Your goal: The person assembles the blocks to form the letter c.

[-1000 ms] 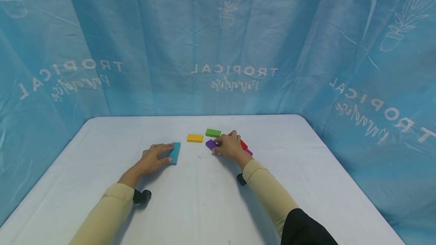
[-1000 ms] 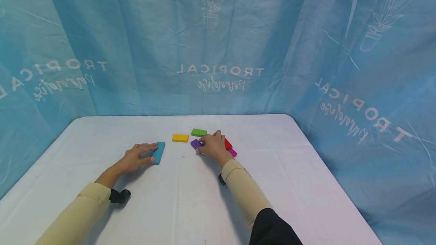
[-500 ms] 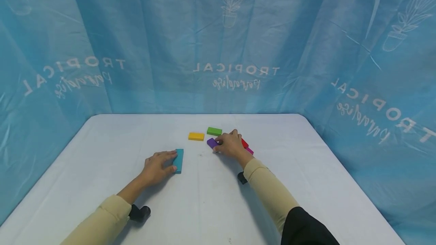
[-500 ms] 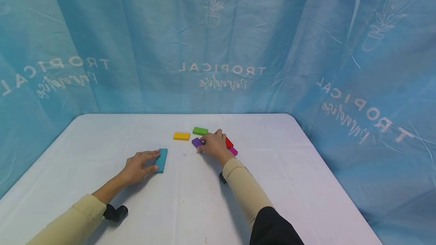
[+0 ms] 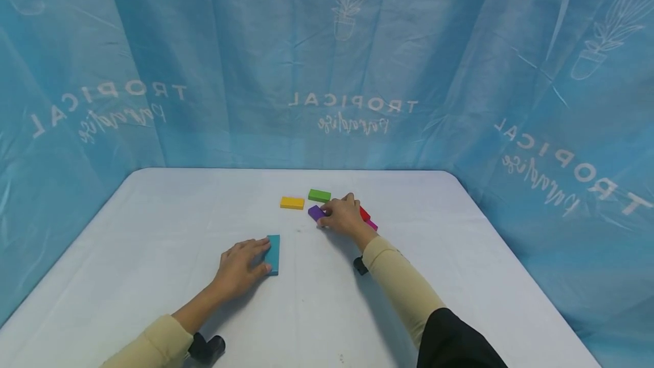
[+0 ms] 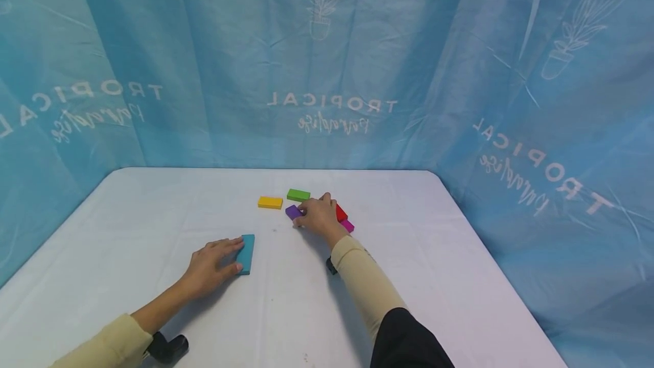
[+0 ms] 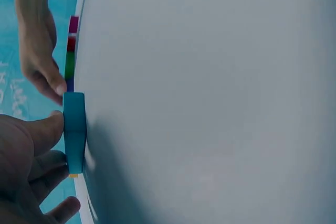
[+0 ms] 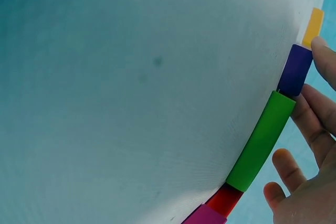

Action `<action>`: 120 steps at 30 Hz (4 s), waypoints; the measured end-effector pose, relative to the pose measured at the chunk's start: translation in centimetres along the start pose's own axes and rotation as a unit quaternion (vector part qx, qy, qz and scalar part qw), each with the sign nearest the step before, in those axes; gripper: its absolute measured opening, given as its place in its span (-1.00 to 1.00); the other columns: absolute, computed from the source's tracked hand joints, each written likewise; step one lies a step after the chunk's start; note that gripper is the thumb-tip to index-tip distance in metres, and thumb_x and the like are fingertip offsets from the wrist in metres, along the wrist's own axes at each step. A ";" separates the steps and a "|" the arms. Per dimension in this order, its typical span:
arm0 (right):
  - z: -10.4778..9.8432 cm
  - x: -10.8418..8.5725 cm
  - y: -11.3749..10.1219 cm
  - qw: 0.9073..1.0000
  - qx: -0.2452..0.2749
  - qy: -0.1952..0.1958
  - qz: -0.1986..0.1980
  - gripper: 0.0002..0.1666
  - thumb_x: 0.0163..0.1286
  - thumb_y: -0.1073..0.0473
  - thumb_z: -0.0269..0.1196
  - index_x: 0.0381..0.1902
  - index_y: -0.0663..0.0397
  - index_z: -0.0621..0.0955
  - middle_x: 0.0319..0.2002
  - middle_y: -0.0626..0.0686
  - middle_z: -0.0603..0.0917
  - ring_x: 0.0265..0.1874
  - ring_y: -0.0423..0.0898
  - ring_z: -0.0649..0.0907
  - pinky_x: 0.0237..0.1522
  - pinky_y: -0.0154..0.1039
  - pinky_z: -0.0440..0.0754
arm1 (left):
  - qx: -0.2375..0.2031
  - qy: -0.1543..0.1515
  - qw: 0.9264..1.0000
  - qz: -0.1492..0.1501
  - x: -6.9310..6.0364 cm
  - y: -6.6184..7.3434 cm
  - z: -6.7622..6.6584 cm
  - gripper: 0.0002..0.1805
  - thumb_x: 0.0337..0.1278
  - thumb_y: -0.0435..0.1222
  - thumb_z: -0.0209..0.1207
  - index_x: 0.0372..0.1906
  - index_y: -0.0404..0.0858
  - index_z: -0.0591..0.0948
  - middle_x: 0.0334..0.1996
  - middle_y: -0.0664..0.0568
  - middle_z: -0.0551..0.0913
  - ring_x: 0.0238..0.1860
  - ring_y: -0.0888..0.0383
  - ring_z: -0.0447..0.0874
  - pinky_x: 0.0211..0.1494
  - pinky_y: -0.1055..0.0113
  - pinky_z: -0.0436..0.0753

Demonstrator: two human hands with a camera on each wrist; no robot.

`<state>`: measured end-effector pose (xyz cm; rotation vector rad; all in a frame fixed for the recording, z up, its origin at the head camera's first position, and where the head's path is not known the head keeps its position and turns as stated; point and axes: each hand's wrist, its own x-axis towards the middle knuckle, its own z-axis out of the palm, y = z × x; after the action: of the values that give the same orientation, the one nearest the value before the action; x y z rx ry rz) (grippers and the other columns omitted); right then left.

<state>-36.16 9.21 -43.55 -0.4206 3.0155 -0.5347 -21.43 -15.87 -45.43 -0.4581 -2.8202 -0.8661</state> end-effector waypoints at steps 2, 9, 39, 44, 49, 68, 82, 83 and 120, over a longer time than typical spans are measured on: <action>0.0 0.0 -0.1 1.000 -0.001 -0.001 0.002 -0.44 0.18 -0.14 0.40 0.14 -0.16 0.64 -0.01 -0.06 0.65 0.07 0.04 0.27 0.04 -0.03 0.26 | 0.001 0.001 1.000 0.000 -0.4 0.3 0.1 -0.47 0.13 -0.29 0.30 0.21 -0.36 0.52 0.25 -0.15 0.48 0.31 -0.22 0.26 0.24 -0.25 0.13; 0.1 0.1 0.0 1.000 0.000 -0.003 0.004 -0.44 0.18 -0.13 0.40 0.14 -0.16 0.64 -0.02 -0.05 0.63 0.10 0.05 0.26 0.06 -0.01 0.28 | 0.013 0.002 1.000 -0.002 -1.2 1.1 0.4 -0.46 0.10 -0.27 0.32 0.20 -0.35 0.53 0.24 -0.14 0.49 0.30 -0.22 0.28 0.25 -0.25 0.15; 0.2 0.4 -0.2 1.000 -0.006 0.008 -0.013 -0.50 0.20 -0.14 0.38 0.07 -0.13 0.68 -0.23 -0.15 0.66 0.09 0.01 0.30 0.02 -0.06 0.29 | 0.024 -0.002 1.000 -0.014 -1.1 1.4 0.4 -0.46 0.10 -0.26 0.33 0.20 -0.33 0.54 0.25 -0.12 0.48 0.31 -0.19 0.26 0.24 -0.26 0.17; 0.3 0.3 -0.5 1.000 -0.001 0.008 -0.007 -0.45 0.10 -0.19 0.43 0.03 -0.14 0.70 -0.31 -0.19 0.62 0.07 -0.01 0.29 0.00 -0.06 0.31 | 0.022 0.000 1.000 -0.011 -1.1 1.3 0.4 -0.46 0.10 -0.26 0.32 0.20 -0.33 0.54 0.25 -0.11 0.48 0.31 -0.19 0.26 0.24 -0.25 0.17; 0.4 0.3 -0.7 1.000 -0.021 0.004 -0.011 -0.50 0.13 -0.16 0.42 0.02 -0.13 0.71 -0.30 -0.19 0.62 0.07 -0.01 0.29 0.02 -0.05 0.31 | 0.020 -0.001 1.000 -0.011 -1.1 1.4 0.3 -0.46 0.10 -0.25 0.32 0.20 -0.33 0.54 0.25 -0.12 0.48 0.31 -0.19 0.26 0.23 -0.25 0.18; 0.2 0.0 -0.2 1.000 -0.017 0.013 -0.021 -0.49 0.14 -0.10 0.44 0.04 -0.11 0.70 -0.18 -0.10 0.67 0.04 0.01 0.31 0.02 -0.05 0.31 | -0.004 -0.002 1.000 -0.007 -1.2 1.3 0.1 -0.46 0.11 -0.30 0.31 0.22 -0.35 0.52 0.26 -0.16 0.46 0.33 -0.22 0.22 0.23 -0.27 0.15; -0.2 -0.5 -0.1 0.999 0.021 0.031 -0.024 -0.53 0.17 -0.07 0.42 0.04 -0.11 0.70 -0.17 -0.13 0.70 0.02 -0.01 0.31 -0.02 -0.09 0.30 | -0.002 -0.006 1.000 0.001 -1.4 1.2 0.0 -0.50 0.15 -0.32 0.28 0.21 -0.35 0.52 0.28 -0.13 0.44 0.35 -0.22 0.19 0.23 -0.27 0.14; -0.2 -0.6 -0.1 0.999 0.024 0.033 -0.025 -0.53 0.17 -0.06 0.42 0.04 -0.11 0.70 -0.17 -0.13 0.70 0.01 -0.01 0.32 -0.02 -0.09 0.30 | -0.002 -0.006 1.000 0.000 -1.4 1.2 -0.1 -0.50 0.16 -0.32 0.28 0.21 -0.35 0.52 0.28 -0.13 0.44 0.35 -0.22 0.19 0.24 -0.26 0.14; -0.3 -11.0 -2.6 0.990 0.114 0.037 -0.077 -0.62 0.10 0.01 0.47 -0.08 -0.12 0.74 -0.31 -0.27 0.63 -0.14 -0.12 0.36 -0.19 -0.16 0.32 | -0.006 -0.004 1.000 -0.005 -1.2 1.0 -0.2 -0.54 0.18 -0.35 0.25 0.20 -0.36 0.54 0.25 -0.13 0.48 0.33 -0.21 0.23 0.24 -0.26 0.15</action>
<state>-24.90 9.93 -42.37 -0.6340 2.9584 -0.9134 -19.95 -15.46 -44.99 -0.4513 -2.8286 -0.8858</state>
